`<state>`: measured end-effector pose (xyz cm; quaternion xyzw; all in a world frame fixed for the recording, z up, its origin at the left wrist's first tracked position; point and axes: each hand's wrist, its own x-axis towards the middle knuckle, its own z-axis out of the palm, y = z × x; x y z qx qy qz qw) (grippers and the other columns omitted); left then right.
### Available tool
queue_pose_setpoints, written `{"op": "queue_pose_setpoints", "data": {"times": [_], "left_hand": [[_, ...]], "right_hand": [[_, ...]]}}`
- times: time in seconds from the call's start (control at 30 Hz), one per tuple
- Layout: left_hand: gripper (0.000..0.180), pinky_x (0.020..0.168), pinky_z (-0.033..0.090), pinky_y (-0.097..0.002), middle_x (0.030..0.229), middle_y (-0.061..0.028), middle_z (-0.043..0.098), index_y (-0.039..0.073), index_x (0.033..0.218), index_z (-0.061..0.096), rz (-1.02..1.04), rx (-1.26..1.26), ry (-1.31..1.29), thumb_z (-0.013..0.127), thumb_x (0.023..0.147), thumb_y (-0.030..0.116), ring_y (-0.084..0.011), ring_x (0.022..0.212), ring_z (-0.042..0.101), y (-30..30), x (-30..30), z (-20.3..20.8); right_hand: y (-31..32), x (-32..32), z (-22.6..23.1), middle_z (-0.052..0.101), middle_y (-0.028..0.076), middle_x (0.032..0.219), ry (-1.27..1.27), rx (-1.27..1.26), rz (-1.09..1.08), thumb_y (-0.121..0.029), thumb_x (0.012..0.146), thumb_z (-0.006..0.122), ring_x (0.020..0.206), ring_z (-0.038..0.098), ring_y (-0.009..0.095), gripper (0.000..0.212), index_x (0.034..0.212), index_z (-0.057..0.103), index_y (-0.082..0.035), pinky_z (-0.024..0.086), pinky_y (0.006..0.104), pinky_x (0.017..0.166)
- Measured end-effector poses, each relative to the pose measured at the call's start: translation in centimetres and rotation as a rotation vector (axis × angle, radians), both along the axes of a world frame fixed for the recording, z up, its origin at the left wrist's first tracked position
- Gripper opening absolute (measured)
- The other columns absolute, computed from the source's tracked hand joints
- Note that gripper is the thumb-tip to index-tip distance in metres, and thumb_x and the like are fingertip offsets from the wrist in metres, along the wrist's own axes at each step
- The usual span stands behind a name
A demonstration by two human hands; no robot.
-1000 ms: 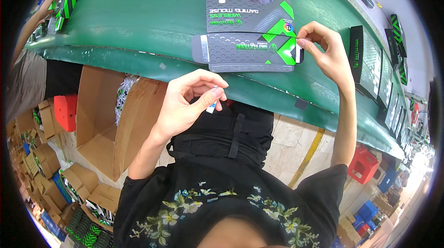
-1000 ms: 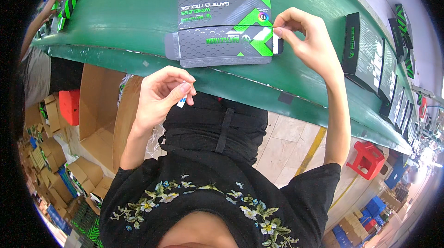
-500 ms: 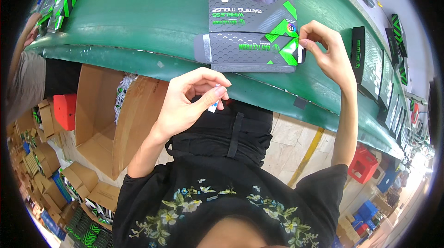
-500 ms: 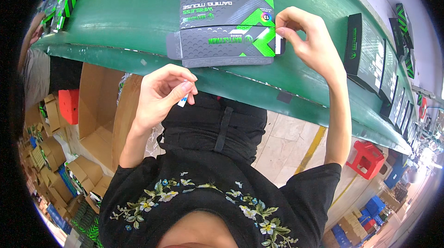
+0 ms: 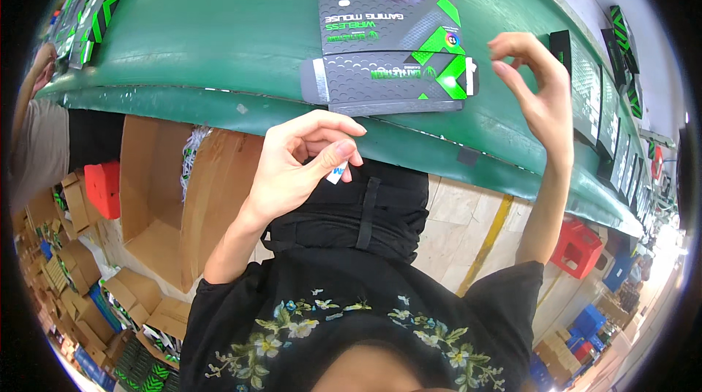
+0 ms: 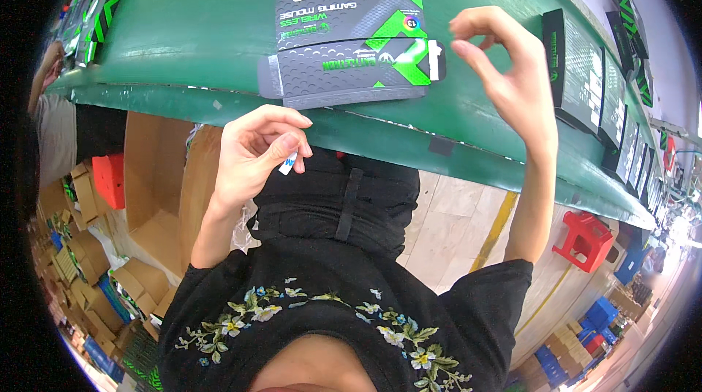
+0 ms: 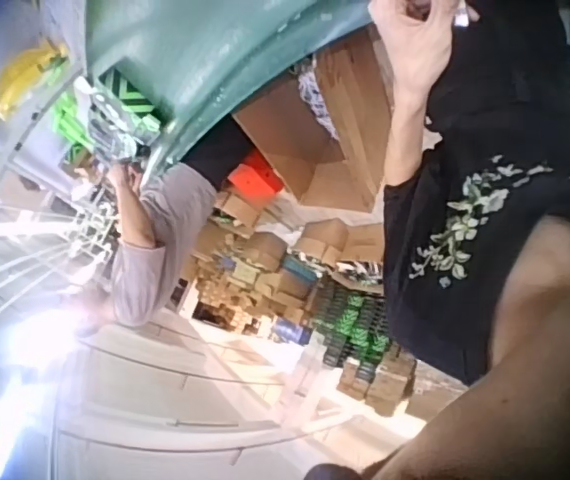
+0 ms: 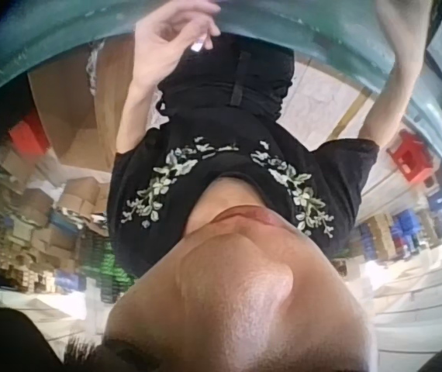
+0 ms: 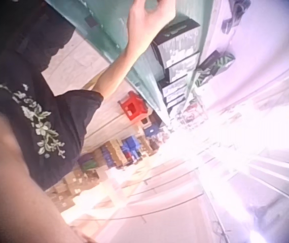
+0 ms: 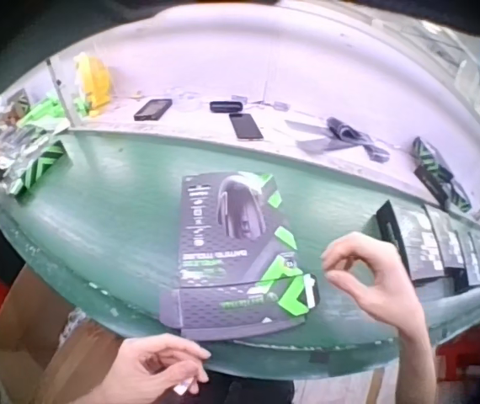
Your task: Assembling and sealing retail boxes for computer gaming mice at an industrial conveyor belt.
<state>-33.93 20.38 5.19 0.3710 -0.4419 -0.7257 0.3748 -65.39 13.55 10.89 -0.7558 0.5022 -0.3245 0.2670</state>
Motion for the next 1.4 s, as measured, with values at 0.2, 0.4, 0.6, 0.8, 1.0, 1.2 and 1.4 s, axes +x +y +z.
{"op": "queue_pose_setpoints", "data": {"times": [0.2, 0.4, 0.6, 0.8, 1.0, 1.2, 1.4], "left_hand": [[0.018, 0.062, 0.052, -0.0253, 0.082, -0.0125, 0.068, -0.004, 0.107, 0.062, 0.001, -0.043, -0.021, 0.065, 0.093, 0.007, -0.0147, 0.068, 0.065, 0.3, -0.8, 0.1], [0.017, 0.063, 0.052, -0.0253, 0.082, -0.0117, 0.068, -0.004, 0.107, 0.062, 0.003, -0.039, -0.029, 0.065, 0.093, 0.006, -0.0145, 0.069, 0.065, 0.5, -0.5, -0.2], [0.016, 0.063, 0.052, -0.0252, 0.082, -0.0114, 0.067, -0.004, 0.107, 0.062, -0.006, -0.014, -0.027, 0.064, 0.094, 0.005, -0.0143, 0.07, 0.065, 0.7, -0.7, -0.2], [0.015, 0.062, 0.052, -0.025, 0.083, -0.011, 0.067, -0.004, 0.107, 0.062, -0.027, 0.002, -0.061, 0.063, 0.094, 0.005, -0.014, 0.07, 0.065, 0.6, -1.0, 0.1], [0.017, 0.063, 0.051, -0.0221, 0.084, -0.007, 0.068, -0.002, 0.106, 0.064, 0.015, 0.006, -0.045, 0.065, 0.094, 0.009, -0.009, 0.073, 0.065, 0.9, -1.1, -0.3], [0.015, 0.062, 0.052, -0.0246, 0.082, -0.0106, 0.067, -0.003, 0.107, 0.062, -0.017, -0.002, -0.052, 0.063, 0.094, 0.004, -0.0137, 0.07, 0.065, 0.6, -1.6, -0.3], [0.016, 0.064, 0.051, -0.0221, 0.082, -0.0075, 0.068, -0.002, 0.106, 0.064, -0.032, 0.006, -0.062, 0.064, 0.094, 0.008, -0.0095, 0.073, 0.065, 0.3, -2.2, 0.0]], "right_hand": [[-2.2, -0.7, -2.2, 0.066, 0.003, 0.078, 0.035, 0.143, 0.058, -0.004, 0.083, 0.067, 0.076, 0.059, 0.011, 0.009, 0.091, 0.065, 0.001, 0.044, 0.0257, 0.07], [-2.7, -0.8, -2.2, 0.064, 0.004, 0.077, 0.111, 0.212, 0.117, -0.003, 0.084, 0.065, 0.072, 0.056, 0.012, 0.007, 0.088, 0.062, 0.002, 0.045, 0.0274, 0.069], [-2.2, -0.7, -2.3, 0.06, 0.006, 0.076, 0.096, 0.173, 0.148, 0.0, 0.085, 0.063, 0.073, 0.057, 0.013, 0.008, 0.09, 0.058, 0.002, 0.047, 0.029, 0.071], [-2.1, -1.1, -2.3, 0.06, 0.006, 0.077, 0.034, 0.201, 0.128, 0.001, 0.085, 0.063, 0.074, 0.058, 0.014, 0.008, 0.09, 0.057, 0.004, 0.048, 0.0285, 0.073], [-2.0, -1.5, -2.5, 0.06, 0.006, 0.078, 0.053, 0.184, 0.134, 0.002, 0.085, 0.061, 0.075, 0.059, 0.013, 0.007, 0.089, 0.056, 0.004, 0.049, 0.0286, 0.075], [-1.7, -1.7, -2.4, 0.056, 0.008, 0.076, 0.107, 0.154, 0.137, 0.003, 0.086, 0.059, 0.072, 0.055, 0.017, 0.006, 0.089, 0.054, 0.004, 0.047, 0.0296, 0.072], [-1.6, -2.2, -2.6, 0.053, 0.009, 0.078, 0.145, 0.117, 0.18, 0.003, 0.086, 0.059, 0.074, 0.052, 0.02, 0.009, 0.091, 0.051, 0.003, 0.046, 0.0305, 0.074]]}}
